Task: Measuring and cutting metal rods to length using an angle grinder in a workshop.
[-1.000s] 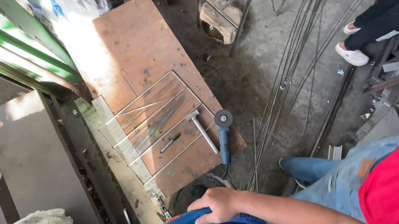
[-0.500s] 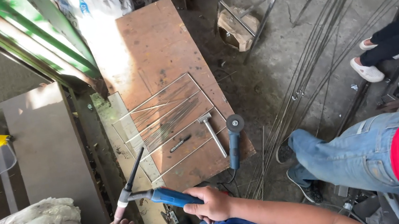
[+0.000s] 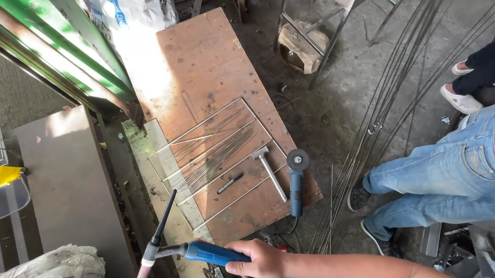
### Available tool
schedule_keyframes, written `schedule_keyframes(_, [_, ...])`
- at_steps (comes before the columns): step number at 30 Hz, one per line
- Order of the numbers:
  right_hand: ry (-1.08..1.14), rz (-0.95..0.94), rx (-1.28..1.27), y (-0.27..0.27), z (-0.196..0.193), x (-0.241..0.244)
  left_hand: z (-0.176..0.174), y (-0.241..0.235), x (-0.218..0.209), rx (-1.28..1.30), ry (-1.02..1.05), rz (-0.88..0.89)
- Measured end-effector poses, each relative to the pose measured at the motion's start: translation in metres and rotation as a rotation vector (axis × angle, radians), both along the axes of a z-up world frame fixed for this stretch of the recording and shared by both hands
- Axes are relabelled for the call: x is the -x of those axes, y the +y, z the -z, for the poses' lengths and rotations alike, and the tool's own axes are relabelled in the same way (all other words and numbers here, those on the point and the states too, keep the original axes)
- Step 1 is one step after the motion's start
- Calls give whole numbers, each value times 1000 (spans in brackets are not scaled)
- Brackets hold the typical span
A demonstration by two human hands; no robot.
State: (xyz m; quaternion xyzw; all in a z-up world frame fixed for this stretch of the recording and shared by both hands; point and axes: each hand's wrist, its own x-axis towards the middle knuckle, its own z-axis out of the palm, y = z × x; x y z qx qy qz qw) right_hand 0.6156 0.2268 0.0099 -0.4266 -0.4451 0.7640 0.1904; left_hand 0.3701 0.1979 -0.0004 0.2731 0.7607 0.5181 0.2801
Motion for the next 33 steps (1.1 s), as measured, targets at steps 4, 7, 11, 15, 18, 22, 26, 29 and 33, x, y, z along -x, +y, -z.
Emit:
schedule_keyframes(4, [17, 43, -21, -3, 4, -2, 15, 2, 9, -31, -27, 16])
schedule_keyframes(7, [-14, 43, -129, -2, 4, -5, 14, 2, 16, -60, -290, 18])
schedule_keyframes(11, [78, 145, -268, -1, 24, -13, 24, -18, 34, 71, -667, -82])
schedule_keyframes(15, [167, 175, -227, 22, 23, -29, 25, -29, 43, 118, -483, 107])
schedule_keyframes(18, [78, 74, -181, 22, 24, -30, 1, -13, 33, -116, -444, 109])
schedule_keyframes(22, [60, -38, -220, 13, 16, -18, -37, 7, 6, -256, -290, 122])
schedule_keyframes(26, [1, -9, -110, 4, 8, -6, -27, 4, 4, -236, -333, -34])
schedule_keyframes(29, [-6, -22, -87, 0, 7, 0, -16, -3, 7, -234, -413, -103])
schedule_keyframes(33, [-2, -71, -108, 3, 0, 5, -14, -9, 10, -251, -406, -157])
